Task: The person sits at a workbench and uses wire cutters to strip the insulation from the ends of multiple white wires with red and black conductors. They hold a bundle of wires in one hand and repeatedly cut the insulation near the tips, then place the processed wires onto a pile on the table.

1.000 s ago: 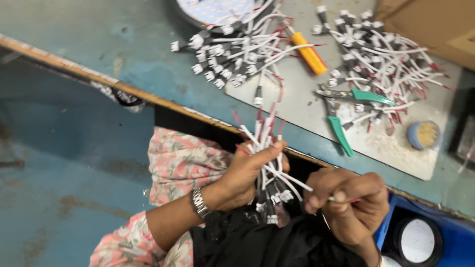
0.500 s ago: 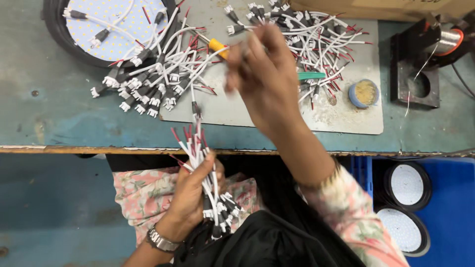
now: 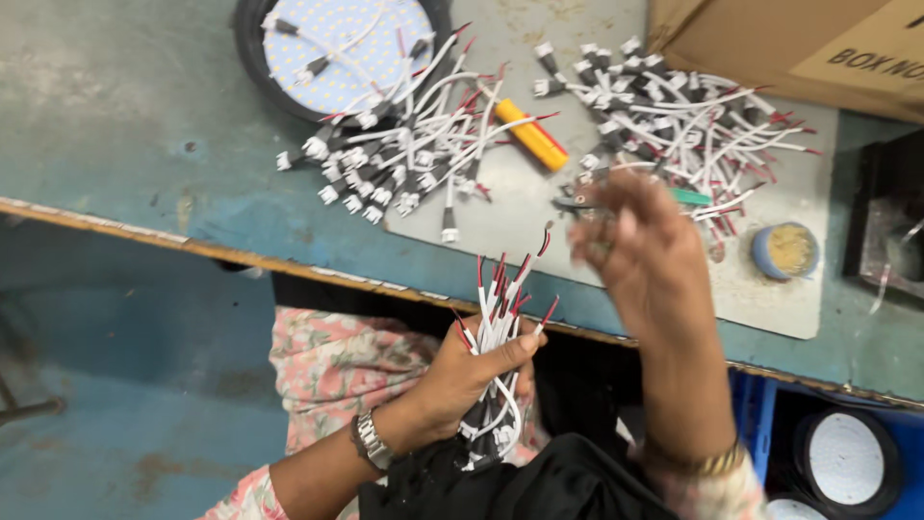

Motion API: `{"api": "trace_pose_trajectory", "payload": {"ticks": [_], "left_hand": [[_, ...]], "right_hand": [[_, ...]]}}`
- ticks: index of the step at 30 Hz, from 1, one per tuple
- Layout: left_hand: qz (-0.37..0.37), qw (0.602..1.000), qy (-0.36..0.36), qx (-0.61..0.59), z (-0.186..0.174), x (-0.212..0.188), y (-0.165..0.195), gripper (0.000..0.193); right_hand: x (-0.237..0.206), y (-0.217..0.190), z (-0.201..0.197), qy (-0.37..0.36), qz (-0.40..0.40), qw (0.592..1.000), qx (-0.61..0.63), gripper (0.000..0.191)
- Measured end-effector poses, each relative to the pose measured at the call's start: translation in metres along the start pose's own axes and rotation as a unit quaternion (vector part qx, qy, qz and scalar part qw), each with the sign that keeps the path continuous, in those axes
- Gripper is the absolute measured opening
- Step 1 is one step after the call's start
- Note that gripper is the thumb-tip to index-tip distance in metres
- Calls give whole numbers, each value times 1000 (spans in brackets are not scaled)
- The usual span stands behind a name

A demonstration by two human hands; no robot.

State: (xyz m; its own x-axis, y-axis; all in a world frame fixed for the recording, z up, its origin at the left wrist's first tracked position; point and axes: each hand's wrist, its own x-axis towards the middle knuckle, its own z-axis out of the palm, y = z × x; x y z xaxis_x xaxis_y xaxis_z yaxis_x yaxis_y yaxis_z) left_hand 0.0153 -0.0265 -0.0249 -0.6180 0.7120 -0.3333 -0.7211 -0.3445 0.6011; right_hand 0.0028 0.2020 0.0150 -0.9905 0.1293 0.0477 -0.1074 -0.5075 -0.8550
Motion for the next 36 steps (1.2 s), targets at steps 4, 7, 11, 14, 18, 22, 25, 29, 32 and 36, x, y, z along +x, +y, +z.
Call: {"api": "trace_pose_trajectory", "payload": {"ticks": [4,7,11,14,18,22,25,29,32,36], "left_hand": [[25,997,0,70,15,18,-15,17],[38,988,19,147,21,30,-25,17],[8,983,-8,184,24,34,-38,20],[-14,978,-20,209,26,32,-43,22],[-52,976,-43,208,29,31,-43,23],[-57,975,-37,211,34,35,-43,24],[-75,973,-28,218,39,38,-46,26],[-59,974,-36,217,43,39,-52,27],[-36,982,-29,181,44,41,-56,24],[-2,978,-26,208,41,42,-60,25]], "right_hand": [[-70,11,-20,105,-17,990,-92,24],[-100,23,-30,167,14,977,-130,24],[-119,34,-42,209,61,966,-139,25],[-125,37,-48,216,62,963,-146,19],[-129,38,-49,193,97,959,-184,15],[-130,39,-54,176,92,961,-194,11],[-132,37,-61,178,97,960,-193,12],[-135,34,-68,178,87,956,-218,12],[-136,31,-70,167,54,958,-227,11],[-139,32,-70,191,54,955,-219,13]]}}
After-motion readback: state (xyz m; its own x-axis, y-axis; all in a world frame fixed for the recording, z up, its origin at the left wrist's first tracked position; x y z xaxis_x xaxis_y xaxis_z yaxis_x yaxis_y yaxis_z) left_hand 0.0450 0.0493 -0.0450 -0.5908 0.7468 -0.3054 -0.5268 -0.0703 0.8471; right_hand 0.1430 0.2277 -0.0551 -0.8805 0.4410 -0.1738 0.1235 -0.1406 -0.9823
